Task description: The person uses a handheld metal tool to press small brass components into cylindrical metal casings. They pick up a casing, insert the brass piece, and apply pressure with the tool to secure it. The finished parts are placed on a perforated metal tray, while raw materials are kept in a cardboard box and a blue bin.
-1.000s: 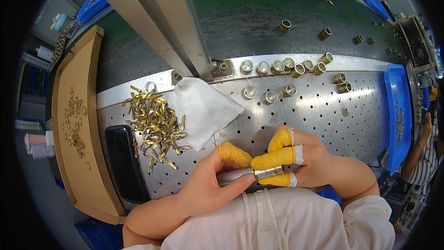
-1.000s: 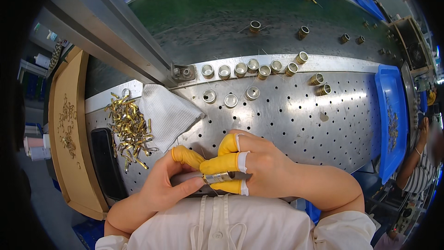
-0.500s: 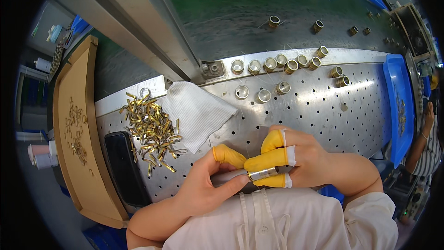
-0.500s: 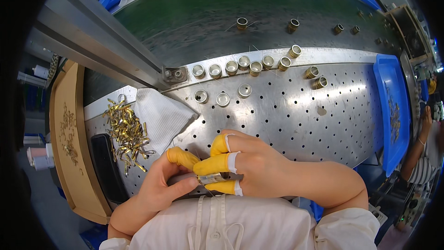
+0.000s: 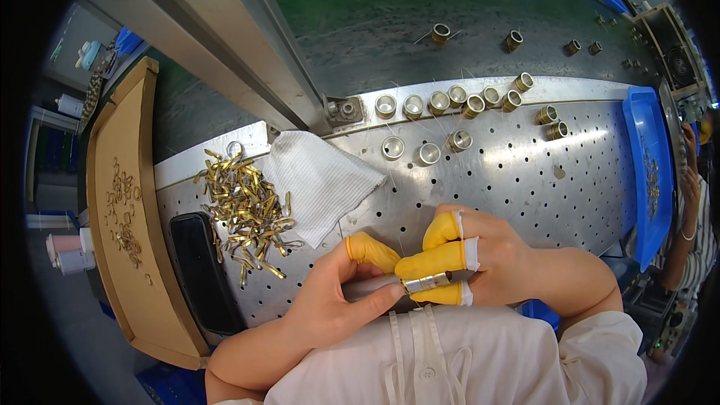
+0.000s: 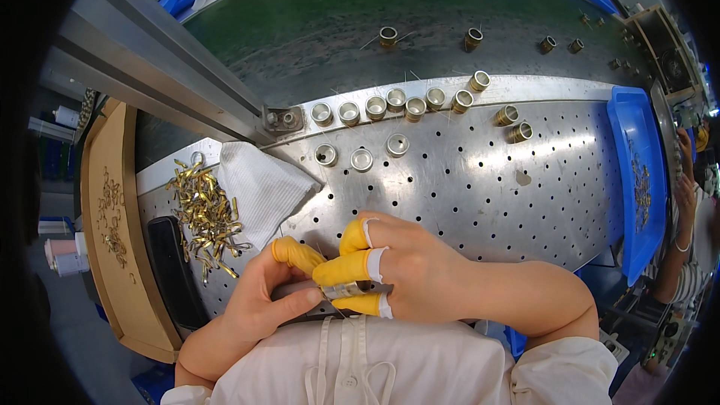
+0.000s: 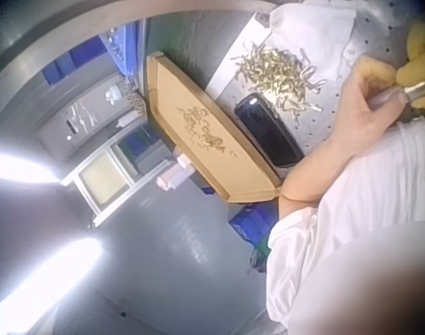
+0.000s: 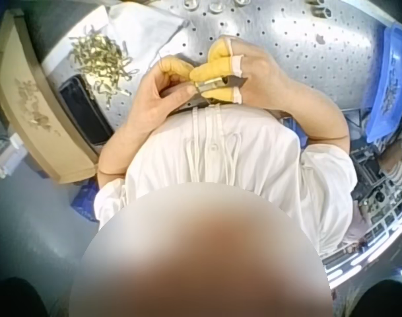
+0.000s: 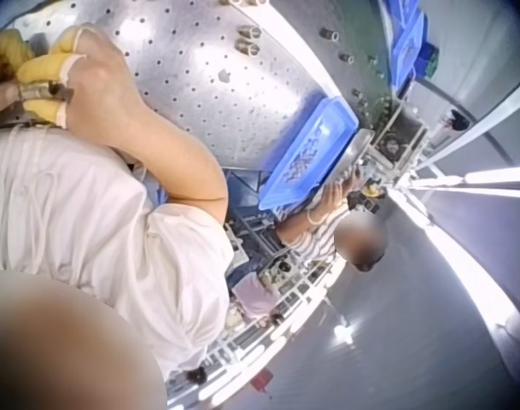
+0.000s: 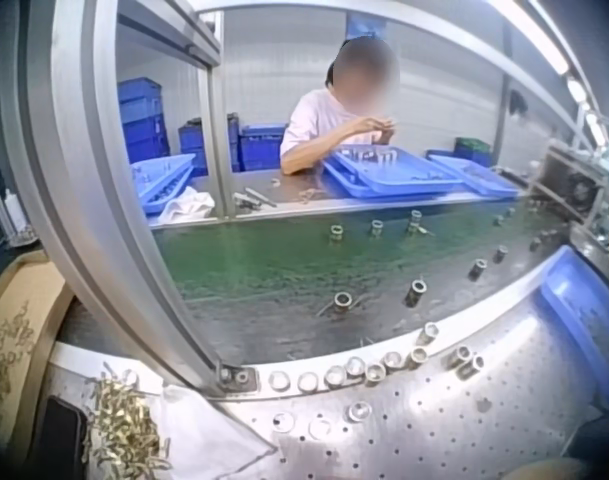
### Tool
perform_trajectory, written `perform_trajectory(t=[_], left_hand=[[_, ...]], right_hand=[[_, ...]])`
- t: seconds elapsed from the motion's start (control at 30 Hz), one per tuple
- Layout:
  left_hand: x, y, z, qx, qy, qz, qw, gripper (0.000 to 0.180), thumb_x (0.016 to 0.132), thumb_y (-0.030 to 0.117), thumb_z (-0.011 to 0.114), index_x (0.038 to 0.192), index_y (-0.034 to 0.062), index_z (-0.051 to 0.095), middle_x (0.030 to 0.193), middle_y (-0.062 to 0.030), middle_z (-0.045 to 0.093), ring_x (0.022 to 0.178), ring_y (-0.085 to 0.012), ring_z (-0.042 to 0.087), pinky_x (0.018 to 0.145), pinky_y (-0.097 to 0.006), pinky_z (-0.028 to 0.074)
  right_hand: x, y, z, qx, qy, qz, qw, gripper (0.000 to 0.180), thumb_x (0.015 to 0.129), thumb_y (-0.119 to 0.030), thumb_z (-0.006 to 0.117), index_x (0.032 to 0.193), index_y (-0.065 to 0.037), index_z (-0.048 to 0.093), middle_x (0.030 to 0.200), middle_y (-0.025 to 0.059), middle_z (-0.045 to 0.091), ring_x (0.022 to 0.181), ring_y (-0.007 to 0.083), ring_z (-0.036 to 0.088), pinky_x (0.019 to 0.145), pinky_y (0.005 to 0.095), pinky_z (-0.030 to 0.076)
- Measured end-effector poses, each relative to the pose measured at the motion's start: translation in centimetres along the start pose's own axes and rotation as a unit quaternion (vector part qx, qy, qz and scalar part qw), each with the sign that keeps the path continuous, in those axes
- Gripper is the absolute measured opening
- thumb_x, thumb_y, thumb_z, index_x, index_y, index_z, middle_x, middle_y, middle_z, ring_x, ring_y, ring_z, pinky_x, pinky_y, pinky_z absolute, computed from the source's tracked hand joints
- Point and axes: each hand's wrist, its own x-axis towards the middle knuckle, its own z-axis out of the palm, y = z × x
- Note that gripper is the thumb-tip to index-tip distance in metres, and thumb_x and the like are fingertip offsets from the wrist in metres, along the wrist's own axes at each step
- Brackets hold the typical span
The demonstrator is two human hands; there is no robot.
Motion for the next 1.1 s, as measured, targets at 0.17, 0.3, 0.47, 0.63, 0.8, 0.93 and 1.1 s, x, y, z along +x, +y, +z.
perform_trajectory(t=[0.17,0.3,0.47,0.63,0.8,0.93,1.1], left_hand=[[-0.1,0.0,0.1,0.001,-0.002,0.003,1.000,0.032,0.080,0.005,0.064,0.108,0.0021,0.048,0.105,-0.0046,0.055,0.100,-0.0121,0.051,0.090,-0.029,0.039],[-0.2,0.1,0.1,-0.001,-0.003,0.001,1.000,0.033,0.080,0.005,0.063,0.109,0.0020,0.048,0.106,-0.0046,0.055,0.100,-0.0119,0.051,0.091,-0.028,0.038],[-0.1,-0.1,0.2,0.035,0.019,0.000,0.999,0.037,0.078,0.008,0.067,0.109,0.0032,0.048,0.102,-0.0039,0.057,0.096,-0.0120,0.053,0.087,-0.028,0.041],[-0.7,-0.1,0.7,0.172,0.066,0.044,0.982,0.046,0.073,0.012,0.072,0.111,0.0038,0.049,0.096,-0.0062,0.059,0.088,-0.0135,0.057,0.079,-0.028,0.046],[-0.5,0.0,0.7,0.216,0.040,0.136,0.966,0.036,0.074,0.010,0.072,0.104,0.0023,0.054,0.093,-0.0074,0.061,0.084,-0.0147,0.060,0.076,-0.027,0.048],[-1.2,0.1,0.5,0.139,0.106,0.088,0.981,0.037,0.074,0.010,0.073,0.103,0.0023,0.052,0.089,-0.0078,0.061,0.080,-0.0125,0.059,0.072,-0.026,0.048],[-0.8,0.3,0.3,0.108,0.103,0.082,0.985,0.042,0.074,0.010,0.073,0.107,0.0031,0.048,0.089,-0.0083,0.060,0.081,-0.0126,0.058,0.071,-0.026,0.047]], right_hand=[[0.1,-0.4,-0.5,0.009,-0.029,0.039,0.999,0.033,0.062,-0.007,0.076,0.093,-0.010,0.066,0.079,0.0058,0.050,0.074,0.0230,0.052,0.063,0.0318,0.046],[0.2,-0.4,-0.6,0.011,-0.030,0.042,0.999,0.034,0.062,-0.008,0.076,0.094,-0.011,0.066,0.079,0.0058,0.051,0.074,0.0227,0.052,0.063,0.0313,0.046],[0.3,-0.2,-0.8,-0.005,-0.036,0.019,0.999,0.035,0.062,-0.008,0.077,0.095,-0.010,0.065,0.079,0.0060,0.052,0.073,0.0227,0.052,0.063,0.0313,0.046],[0.6,-0.7,-1.2,-0.001,-0.007,0.044,0.999,0.036,0.062,-0.011,0.078,0.095,-0.008,0.064,0.075,0.0047,0.053,0.068,0.0223,0.052,0.059,0.0309,0.046],[0.6,-1.3,-3.2,0.016,-0.055,0.138,0.989,0.034,0.064,-0.014,0.079,0.092,-0.005,0.063,0.076,0.0029,0.059,0.064,0.0151,0.055,0.057,0.0282,0.044],[1.3,-0.2,-5.7,0.365,0.142,0.219,0.894,0.034,0.075,-0.013,0.070,0.104,-0.007,0.053,0.092,0.0100,0.061,0.077,0.0153,0.060,0.065,0.0253,0.050],[6.1,4.2,-10.9,0.253,0.247,0.302,0.885,0.021,0.083,-0.013,0.060,0.102,-0.005,0.056,0.102,0.0099,0.058,0.084,0.0160,0.057,0.065,0.0266,0.048]])
